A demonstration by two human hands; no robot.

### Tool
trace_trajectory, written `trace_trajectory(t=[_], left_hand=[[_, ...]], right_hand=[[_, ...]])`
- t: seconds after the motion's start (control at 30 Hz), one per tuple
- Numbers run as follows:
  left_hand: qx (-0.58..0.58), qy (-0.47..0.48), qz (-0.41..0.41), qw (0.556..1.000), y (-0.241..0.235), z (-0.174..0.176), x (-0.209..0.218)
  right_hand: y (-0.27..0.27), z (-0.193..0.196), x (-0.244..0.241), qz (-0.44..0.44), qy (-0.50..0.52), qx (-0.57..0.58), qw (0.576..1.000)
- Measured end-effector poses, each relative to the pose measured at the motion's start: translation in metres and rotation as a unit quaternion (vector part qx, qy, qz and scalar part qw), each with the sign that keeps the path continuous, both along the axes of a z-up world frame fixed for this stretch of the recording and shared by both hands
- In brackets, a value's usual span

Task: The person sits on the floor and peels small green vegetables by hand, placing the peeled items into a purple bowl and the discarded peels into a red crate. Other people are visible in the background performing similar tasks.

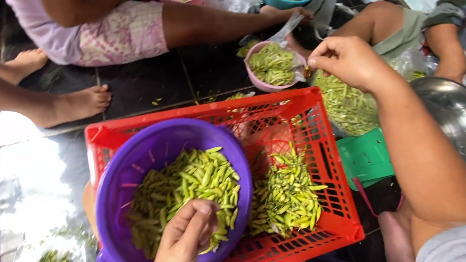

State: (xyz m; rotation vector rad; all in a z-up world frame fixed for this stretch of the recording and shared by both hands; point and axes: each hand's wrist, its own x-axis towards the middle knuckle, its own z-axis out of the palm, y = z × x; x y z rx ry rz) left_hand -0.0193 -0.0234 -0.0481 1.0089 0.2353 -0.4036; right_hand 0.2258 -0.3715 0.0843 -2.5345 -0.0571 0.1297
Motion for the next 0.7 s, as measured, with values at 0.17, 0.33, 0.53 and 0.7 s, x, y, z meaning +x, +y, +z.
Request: trace_trajectory(t=[0.17, 0.33, 0.53, 0.7], left_hand=[[-0.016, -0.018, 0.001, 1.000, 0.012, -0.033, 0.001], [-0.031, 0.020, -0.013, 0.999, 0.021, -0.042, 0.004], [0.022, 0.060, 0.034, 0.997, 0.018, -0.042, 0.000], [0.038, 0.045, 0.057, 0.997, 0.017, -0.066, -0.005]], right_hand=[[-0.082, -0.091, 0.051, -0.056, 0.032, 0.010, 0.998], [-0.097, -0.123, 0.047, -0.140, 0.083, 0.072, 0.984], [-0.081, -0.109, 0.021, -0.192, 0.187, 0.050, 0.962], [-0.079, -0.126, 0.011, -0.133, 0.271, -0.021, 0.953]])
